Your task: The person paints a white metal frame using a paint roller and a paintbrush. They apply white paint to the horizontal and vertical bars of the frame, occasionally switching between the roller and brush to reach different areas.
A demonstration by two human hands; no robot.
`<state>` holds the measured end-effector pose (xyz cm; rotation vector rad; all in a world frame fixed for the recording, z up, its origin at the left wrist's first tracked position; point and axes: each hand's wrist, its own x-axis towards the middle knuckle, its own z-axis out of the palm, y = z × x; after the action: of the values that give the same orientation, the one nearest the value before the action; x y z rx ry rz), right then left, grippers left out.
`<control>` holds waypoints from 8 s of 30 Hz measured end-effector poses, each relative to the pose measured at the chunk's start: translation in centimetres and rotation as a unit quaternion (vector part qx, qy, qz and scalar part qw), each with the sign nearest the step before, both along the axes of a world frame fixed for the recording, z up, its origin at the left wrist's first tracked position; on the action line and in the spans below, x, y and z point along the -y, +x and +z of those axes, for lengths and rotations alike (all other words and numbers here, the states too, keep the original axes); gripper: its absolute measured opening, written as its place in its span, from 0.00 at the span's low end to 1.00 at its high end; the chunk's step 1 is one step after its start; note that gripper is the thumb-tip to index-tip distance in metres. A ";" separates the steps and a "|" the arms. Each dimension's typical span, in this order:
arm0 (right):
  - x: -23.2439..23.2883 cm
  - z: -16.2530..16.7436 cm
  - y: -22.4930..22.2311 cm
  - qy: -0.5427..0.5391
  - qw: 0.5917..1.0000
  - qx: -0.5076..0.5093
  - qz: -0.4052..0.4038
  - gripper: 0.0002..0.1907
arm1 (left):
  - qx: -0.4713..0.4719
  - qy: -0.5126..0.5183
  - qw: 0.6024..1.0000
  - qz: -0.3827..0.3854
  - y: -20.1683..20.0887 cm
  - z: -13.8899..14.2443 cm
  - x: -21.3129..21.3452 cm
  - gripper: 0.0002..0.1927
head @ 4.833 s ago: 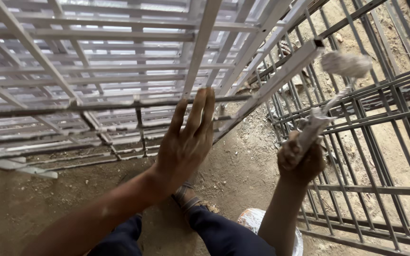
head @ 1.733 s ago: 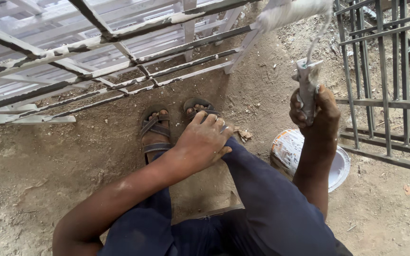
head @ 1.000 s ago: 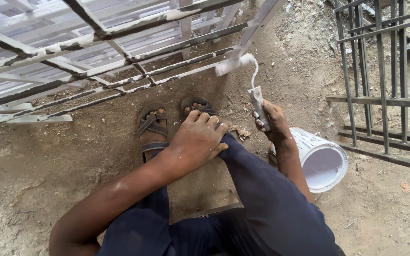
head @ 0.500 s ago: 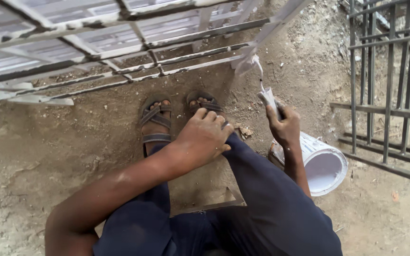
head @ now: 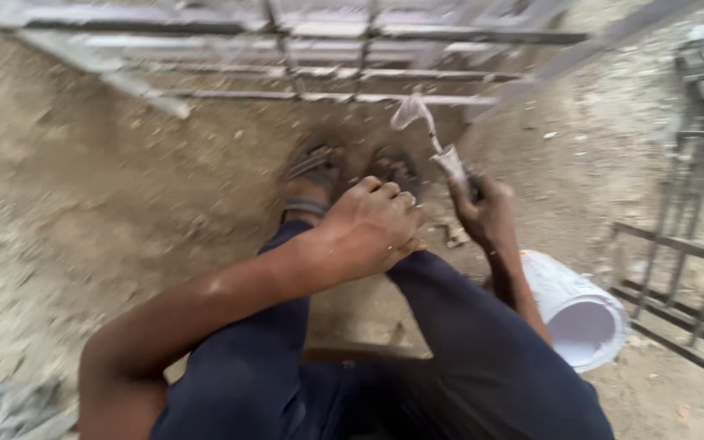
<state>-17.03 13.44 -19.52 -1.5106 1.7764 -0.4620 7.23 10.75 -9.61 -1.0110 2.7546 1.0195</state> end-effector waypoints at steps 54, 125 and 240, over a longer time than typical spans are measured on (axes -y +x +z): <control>9.4 -1.6 25.5 -0.274 0.811 -0.181 0.483 0.09 | -0.247 -0.096 0.963 0.048 12.0 0.9 -3.6 0.16; -2.4 -4.2 5.5 0.203 0.942 0.263 -0.051 0.19 | -0.243 -0.075 0.964 0.076 11.7 1.9 -3.0 0.13; 5.8 -1.7 -13.9 0.274 0.919 0.280 -0.041 0.25 | -0.099 0.010 0.995 0.016 11.1 1.4 -2.2 0.27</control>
<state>-30.91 7.60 -21.21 -0.8067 1.3554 -0.3483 18.28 12.94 -8.25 -1.0068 2.8852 1.2120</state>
